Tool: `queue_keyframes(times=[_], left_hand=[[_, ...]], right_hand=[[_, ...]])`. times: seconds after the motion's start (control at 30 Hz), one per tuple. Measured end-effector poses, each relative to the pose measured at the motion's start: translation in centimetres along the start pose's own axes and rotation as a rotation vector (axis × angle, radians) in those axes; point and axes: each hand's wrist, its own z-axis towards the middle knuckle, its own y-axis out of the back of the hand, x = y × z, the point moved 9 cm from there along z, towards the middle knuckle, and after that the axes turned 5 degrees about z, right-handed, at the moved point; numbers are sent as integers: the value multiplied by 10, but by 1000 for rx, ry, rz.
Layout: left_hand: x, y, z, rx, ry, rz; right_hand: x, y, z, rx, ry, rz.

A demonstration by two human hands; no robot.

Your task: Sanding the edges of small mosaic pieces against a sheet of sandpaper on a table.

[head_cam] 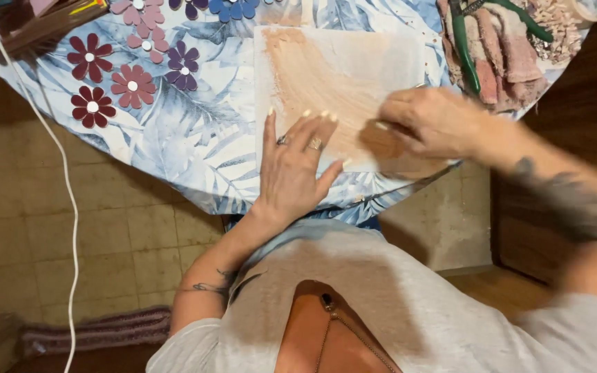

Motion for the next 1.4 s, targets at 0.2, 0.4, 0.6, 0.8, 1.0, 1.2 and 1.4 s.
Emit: queue_keyframes(times=[0.2,0.4,0.6,0.8,1.0,1.2,1.4], left_hand=[[11,11,14,-132,165,-712],[15,-2,13,-115,243,-773],[10,-6,10,-120,272,-819],[5,-1,10,-121,271,-822],[3,-1,8,-127,263,-825],[-4,2,3,-107,152,-526],[6,-11,-11,150,54,113]], right_hand=[[31,-9,7,-574,90,821],[23,-16,8,-651,26,921],[29,-10,4,-675,49,984],[25,-22,-3,-670,26,1121],[31,-17,-6,-673,29,1121],[27,-21,-7,-730,87,717],[8,-20,-30,-597,133,-325]])
